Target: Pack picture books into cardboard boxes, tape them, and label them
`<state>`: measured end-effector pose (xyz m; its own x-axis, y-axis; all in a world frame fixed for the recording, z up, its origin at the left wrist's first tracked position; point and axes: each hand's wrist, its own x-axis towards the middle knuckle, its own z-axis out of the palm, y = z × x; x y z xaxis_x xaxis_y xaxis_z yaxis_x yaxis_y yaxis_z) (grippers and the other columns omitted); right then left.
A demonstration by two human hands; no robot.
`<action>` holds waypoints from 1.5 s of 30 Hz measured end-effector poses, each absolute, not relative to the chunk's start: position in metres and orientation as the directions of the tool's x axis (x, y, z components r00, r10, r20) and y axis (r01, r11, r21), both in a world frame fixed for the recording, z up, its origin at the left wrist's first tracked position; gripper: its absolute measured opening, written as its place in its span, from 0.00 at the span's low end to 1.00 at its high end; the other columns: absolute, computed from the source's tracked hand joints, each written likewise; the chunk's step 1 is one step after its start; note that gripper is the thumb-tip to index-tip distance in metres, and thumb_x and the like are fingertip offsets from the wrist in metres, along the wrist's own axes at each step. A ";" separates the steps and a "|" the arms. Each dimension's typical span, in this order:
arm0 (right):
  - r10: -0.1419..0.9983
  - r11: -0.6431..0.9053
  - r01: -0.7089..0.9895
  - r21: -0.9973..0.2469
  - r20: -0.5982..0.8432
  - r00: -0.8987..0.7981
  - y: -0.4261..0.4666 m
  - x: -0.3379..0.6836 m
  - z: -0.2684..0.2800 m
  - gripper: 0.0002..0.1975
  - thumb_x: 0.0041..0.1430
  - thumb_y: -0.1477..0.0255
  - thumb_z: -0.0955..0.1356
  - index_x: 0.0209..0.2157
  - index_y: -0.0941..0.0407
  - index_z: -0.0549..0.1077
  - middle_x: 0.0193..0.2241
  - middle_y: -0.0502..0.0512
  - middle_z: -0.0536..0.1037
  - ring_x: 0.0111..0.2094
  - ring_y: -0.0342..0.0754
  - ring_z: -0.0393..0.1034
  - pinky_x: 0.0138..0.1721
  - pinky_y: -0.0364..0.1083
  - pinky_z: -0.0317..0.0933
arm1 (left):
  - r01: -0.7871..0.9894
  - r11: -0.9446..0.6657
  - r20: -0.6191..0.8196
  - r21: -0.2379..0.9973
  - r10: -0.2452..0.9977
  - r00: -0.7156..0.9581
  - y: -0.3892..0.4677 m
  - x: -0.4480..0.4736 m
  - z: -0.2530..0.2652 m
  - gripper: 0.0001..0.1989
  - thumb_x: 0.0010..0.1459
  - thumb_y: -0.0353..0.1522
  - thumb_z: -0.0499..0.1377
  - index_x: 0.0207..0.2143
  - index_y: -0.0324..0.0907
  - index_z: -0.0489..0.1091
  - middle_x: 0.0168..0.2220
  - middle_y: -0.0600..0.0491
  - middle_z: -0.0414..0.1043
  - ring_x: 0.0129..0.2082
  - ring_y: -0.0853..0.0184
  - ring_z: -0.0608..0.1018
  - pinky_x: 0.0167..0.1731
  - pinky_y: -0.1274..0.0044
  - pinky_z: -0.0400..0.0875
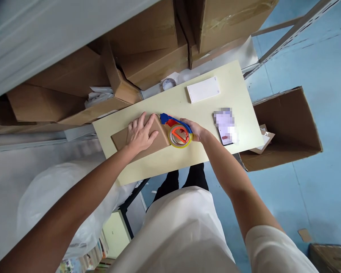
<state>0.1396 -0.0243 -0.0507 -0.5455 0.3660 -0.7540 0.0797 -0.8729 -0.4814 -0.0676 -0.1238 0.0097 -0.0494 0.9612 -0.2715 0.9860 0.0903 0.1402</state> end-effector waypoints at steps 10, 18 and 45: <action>0.070 -0.976 0.137 -0.171 -0.834 -0.547 -0.102 0.231 -0.048 0.14 0.61 0.64 0.61 0.39 0.53 0.75 0.33 0.56 0.80 0.35 0.50 0.75 0.40 0.47 0.69 | 0.988 0.097 -0.293 0.122 0.954 -0.057 -0.123 -0.068 0.011 0.34 0.59 0.45 0.47 0.65 0.47 0.42 0.65 0.43 0.45 0.57 0.45 0.59 0.52 0.55 0.52; 0.174 -0.980 -0.008 -0.197 -0.844 -0.507 -0.125 0.199 -0.044 0.14 0.62 0.65 0.60 0.42 0.54 0.74 0.37 0.53 0.80 0.37 0.48 0.75 0.44 0.46 0.68 | 0.966 0.192 -0.255 0.173 0.956 -0.144 -0.121 -0.067 0.005 0.34 0.60 0.47 0.44 0.65 0.45 0.41 0.65 0.39 0.42 0.59 0.42 0.58 0.51 0.52 0.54; 0.092 -0.956 0.200 -0.212 -0.871 -0.482 -0.062 0.217 -0.045 0.15 0.60 0.61 0.63 0.35 0.56 0.75 0.32 0.58 0.80 0.33 0.52 0.74 0.37 0.48 0.71 | 0.949 -0.180 -0.327 0.260 0.908 0.262 -0.114 -0.087 0.008 0.43 0.51 0.50 0.58 0.64 0.49 0.45 0.68 0.45 0.31 0.66 0.48 0.39 0.59 0.53 0.36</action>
<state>0.2171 -0.0621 -0.0453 -0.4821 0.0924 -0.8713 0.2002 -0.9565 -0.2122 -0.0874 -0.1143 0.0081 0.2624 0.9077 -0.3275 0.9485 -0.1803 0.2604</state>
